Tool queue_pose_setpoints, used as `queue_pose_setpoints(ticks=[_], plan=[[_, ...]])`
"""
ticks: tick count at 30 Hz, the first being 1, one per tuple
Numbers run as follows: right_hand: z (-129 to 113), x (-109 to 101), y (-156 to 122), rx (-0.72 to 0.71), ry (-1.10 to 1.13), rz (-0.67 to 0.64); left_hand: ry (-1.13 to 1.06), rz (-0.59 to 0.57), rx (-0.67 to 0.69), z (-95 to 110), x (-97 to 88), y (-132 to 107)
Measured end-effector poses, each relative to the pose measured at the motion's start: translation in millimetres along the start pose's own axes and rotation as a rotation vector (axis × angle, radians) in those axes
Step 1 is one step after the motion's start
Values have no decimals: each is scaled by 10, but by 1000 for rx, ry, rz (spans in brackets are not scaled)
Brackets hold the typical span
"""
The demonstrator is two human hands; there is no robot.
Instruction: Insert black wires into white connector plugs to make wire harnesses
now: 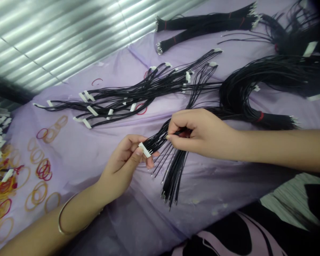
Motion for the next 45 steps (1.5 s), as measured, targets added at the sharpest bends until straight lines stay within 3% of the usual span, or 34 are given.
queue_pose_setpoints(ticks=[7,18,24,33,45], plan=[[-6,12,-19,-6,-34,19,-6,7,-14,-6,-3,10],[12,-5,24,3,111,-73,7,20,-25,-2,-17,7],[7,72,-5,-86,61,-133,4,-1,-26,-15,-3,13],[-7,172,-26,-42,43,-160,73,-20,-18,76,72,47],[-30,247,-42,-104,67,-166,207,-36,-42,119,110,42]])
Point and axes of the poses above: each hand's wrist, its own y-axis towards the middle knuckle, its own x-axis out of the palm, z = x × y, the point moved 5 cm from there along y, towards the middle knuckle
